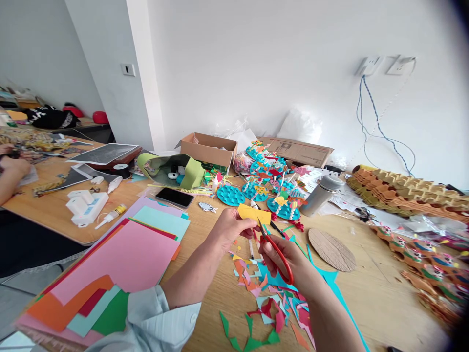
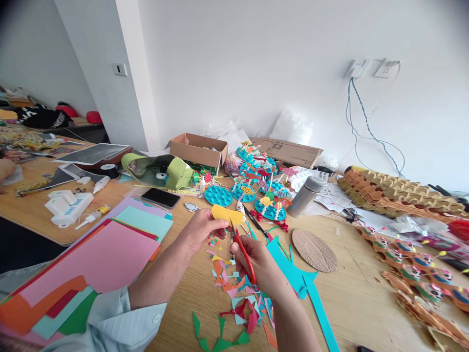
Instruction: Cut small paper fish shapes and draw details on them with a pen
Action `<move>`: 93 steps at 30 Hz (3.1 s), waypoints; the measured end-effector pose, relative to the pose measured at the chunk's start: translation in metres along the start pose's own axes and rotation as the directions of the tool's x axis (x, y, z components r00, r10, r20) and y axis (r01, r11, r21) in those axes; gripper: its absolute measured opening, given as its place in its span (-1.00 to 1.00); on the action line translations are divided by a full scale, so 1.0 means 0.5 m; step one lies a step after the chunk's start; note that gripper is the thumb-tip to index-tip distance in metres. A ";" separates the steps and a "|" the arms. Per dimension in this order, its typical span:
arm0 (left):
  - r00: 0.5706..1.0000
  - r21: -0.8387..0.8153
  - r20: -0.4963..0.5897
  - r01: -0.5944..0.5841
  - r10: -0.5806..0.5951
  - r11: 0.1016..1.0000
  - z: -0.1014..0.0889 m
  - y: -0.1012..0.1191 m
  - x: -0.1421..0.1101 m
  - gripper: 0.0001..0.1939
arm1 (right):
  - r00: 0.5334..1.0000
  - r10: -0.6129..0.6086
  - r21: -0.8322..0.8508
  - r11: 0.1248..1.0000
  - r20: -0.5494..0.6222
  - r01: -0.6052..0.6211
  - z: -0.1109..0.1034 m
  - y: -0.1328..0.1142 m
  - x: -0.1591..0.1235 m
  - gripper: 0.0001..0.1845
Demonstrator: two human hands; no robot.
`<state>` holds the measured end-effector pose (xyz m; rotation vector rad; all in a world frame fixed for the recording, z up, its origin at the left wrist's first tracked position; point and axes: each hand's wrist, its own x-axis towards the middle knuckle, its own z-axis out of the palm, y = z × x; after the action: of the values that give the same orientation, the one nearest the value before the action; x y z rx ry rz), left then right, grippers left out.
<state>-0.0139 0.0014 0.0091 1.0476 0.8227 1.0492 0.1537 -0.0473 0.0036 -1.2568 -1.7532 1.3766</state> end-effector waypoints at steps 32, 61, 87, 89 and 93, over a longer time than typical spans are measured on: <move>1.000 -0.011 -0.008 0.011 -0.011 1.000 0.001 0.003 -0.002 -0.81 | 1.000 0.007 0.010 1.000 -0.015 -0.007 0.001 -0.007 -0.001 -0.45; 1.000 -0.039 -0.015 0.018 -0.019 0.999 0.000 0.001 -0.002 -0.82 | 1.000 0.005 -0.015 1.000 -0.010 -0.005 -0.002 0.004 0.001 -0.44; 0.999 -0.034 0.036 0.014 -0.013 0.999 -0.001 0.003 -0.002 -0.77 | 0.996 -0.071 0.039 0.997 0.053 0.069 -0.009 0.001 -0.005 -0.47; 0.999 -0.032 0.033 0.016 -0.015 0.999 -0.001 0.003 -0.002 -0.77 | 0.996 -0.071 0.034 0.997 0.051 0.069 -0.009 0.000 -0.005 -0.46; 0.999 -0.029 0.032 0.016 -0.015 0.999 -0.001 0.004 -0.004 -0.77 | 0.996 -0.070 0.030 0.997 0.055 0.069 -0.008 -0.001 -0.005 -0.45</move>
<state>-0.0155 -0.0001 0.0108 1.0296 0.7867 1.0259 0.1581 -0.0477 0.0054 -1.1419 -1.7915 1.4041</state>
